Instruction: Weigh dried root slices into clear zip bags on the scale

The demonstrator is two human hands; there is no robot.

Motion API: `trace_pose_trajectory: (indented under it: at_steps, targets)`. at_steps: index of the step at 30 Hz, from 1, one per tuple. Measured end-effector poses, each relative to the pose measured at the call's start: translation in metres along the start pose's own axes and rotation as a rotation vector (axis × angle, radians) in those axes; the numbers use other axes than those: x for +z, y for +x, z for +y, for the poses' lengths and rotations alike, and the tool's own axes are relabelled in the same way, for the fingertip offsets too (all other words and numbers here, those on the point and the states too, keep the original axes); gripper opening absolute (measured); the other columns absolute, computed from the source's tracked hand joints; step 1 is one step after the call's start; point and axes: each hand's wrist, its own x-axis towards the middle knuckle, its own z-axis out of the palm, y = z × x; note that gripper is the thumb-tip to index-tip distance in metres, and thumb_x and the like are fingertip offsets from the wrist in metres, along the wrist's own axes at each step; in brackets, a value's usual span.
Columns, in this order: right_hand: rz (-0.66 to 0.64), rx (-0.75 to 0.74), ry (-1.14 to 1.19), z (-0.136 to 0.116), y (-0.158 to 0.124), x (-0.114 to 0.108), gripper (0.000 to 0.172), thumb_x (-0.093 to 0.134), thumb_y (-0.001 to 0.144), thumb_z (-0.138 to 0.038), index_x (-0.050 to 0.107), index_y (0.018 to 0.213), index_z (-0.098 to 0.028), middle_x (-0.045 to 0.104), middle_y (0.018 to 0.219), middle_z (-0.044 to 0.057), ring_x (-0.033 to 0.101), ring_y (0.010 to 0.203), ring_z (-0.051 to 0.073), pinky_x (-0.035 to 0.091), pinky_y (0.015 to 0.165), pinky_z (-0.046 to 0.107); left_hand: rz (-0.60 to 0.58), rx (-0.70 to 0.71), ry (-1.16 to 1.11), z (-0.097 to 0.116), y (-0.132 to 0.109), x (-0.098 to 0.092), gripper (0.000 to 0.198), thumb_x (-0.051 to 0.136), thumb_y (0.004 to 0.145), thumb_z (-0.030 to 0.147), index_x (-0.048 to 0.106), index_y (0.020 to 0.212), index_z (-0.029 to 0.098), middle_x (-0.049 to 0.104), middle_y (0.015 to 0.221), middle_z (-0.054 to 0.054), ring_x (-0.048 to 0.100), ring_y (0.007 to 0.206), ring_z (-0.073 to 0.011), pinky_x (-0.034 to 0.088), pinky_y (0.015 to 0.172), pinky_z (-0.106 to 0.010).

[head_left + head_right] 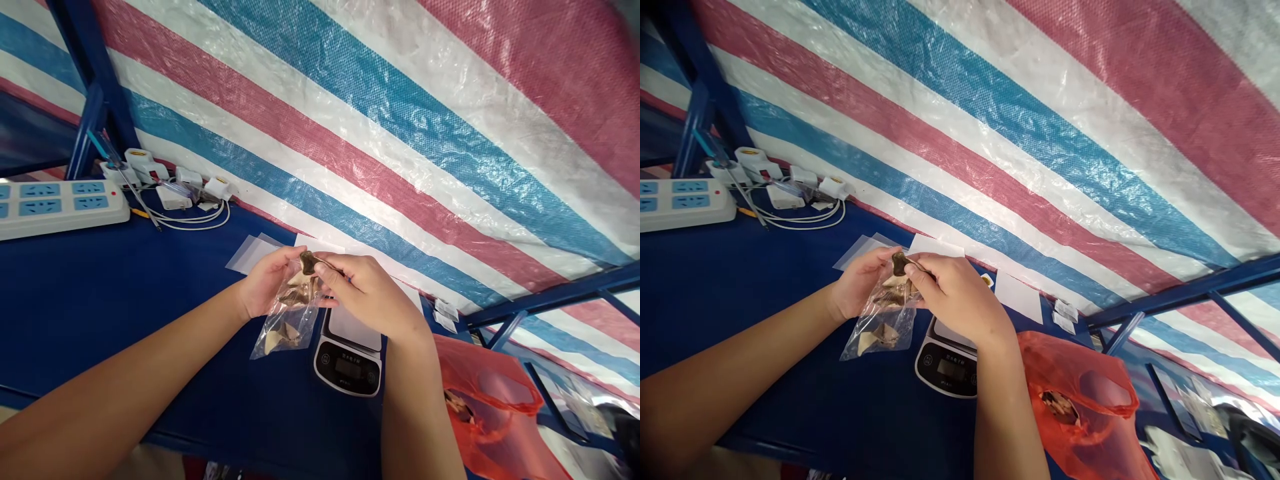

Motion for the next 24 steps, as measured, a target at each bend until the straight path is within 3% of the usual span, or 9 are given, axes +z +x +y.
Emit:
trace_pose_trajectory:
  at_steps: [4, 6, 9, 12, 15, 21, 24]
  targets:
    - [0.011, -0.055, -0.009, 0.002, 0.001, -0.001, 0.043, 0.05, 0.107, -0.048, 0.071, 0.081, -0.022, 0.072, 0.115, 0.006, 0.069, 0.103, 0.021, 0.053, 0.088, 0.032, -0.129, 0.012, -0.042, -0.001, 0.001, -0.007, 0.053, 0.064, 0.071, 0.032, 0.07, 0.121, 0.013, 0.078, 0.108, -0.012, 0.072, 0.107, -0.0345, 0.055, 0.098, -0.051]
    - [0.024, -0.048, -0.002, 0.004, 0.001, -0.001, 0.041, 0.05, 0.107, -0.047, 0.071, 0.082, -0.022, 0.072, 0.103, 0.005, 0.068, 0.096, 0.019, 0.051, 0.085, 0.031, -0.154, 0.019, 0.032, -0.002, 0.001, -0.009, 0.06, 0.067, 0.063, 0.017, 0.07, 0.123, 0.015, 0.079, 0.109, -0.01, 0.074, 0.105, -0.0313, 0.057, 0.095, -0.044]
    - [0.07, -0.009, -0.03, 0.005, 0.001, -0.003, 0.04, 0.051, 0.107, -0.044, 0.065, 0.077, -0.021, 0.065, 0.083, 0.001, 0.063, 0.079, 0.016, 0.047, 0.075, 0.029, -0.07, -0.013, 0.208, -0.004, 0.0, -0.008, 0.056, 0.071, 0.067, 0.004, 0.07, 0.122, 0.016, 0.079, 0.109, -0.008, 0.074, 0.105, -0.0252, 0.055, 0.098, -0.036]
    - [0.121, 0.006, -0.059, 0.005, -0.001, -0.006, 0.046, 0.049, 0.108, -0.044, 0.056, 0.069, -0.02, 0.057, 0.076, 0.0, 0.057, 0.073, 0.014, 0.042, 0.071, 0.029, -0.002, -0.05, 0.275, -0.003, 0.0, -0.007, 0.04, 0.076, 0.079, 0.017, 0.072, 0.118, 0.016, 0.078, 0.113, -0.01, 0.074, 0.106, -0.026, 0.054, 0.102, -0.041]
    - [0.077, -0.018, -0.087, 0.003, -0.006, -0.012, 0.047, 0.049, 0.108, -0.045, 0.053, 0.068, -0.02, 0.055, 0.075, 0.0, 0.055, 0.073, 0.014, 0.04, 0.071, 0.03, 0.023, -0.035, 0.356, 0.001, 0.001, -0.008, 0.037, 0.077, 0.085, 0.033, 0.072, 0.119, 0.018, 0.077, 0.113, -0.01, 0.073, 0.103, -0.0243, 0.056, 0.095, -0.038]
    - [0.132, -0.035, -0.062, -0.004, -0.021, -0.025, 0.045, 0.05, 0.108, -0.045, 0.061, 0.072, -0.021, 0.059, 0.082, 0.002, 0.057, 0.077, 0.016, 0.042, 0.072, 0.031, 0.01, -0.09, 0.523, 0.008, -0.001, -0.013, 0.054, 0.084, 0.081, 0.035, 0.065, 0.129, 0.019, 0.076, 0.111, -0.008, 0.071, 0.102, -0.0211, 0.053, 0.093, -0.033]
    - [0.222, -0.067, -0.042, -0.007, -0.029, -0.03, 0.043, 0.052, 0.107, -0.045, 0.067, 0.075, -0.021, 0.062, 0.088, 0.003, 0.059, 0.078, 0.016, 0.044, 0.074, 0.031, -0.023, -0.117, 0.558, 0.007, -0.003, -0.012, 0.05, 0.088, 0.076, 0.03, 0.067, 0.12, 0.017, 0.076, 0.105, -0.007, 0.071, 0.095, -0.0186, 0.054, 0.09, -0.031]
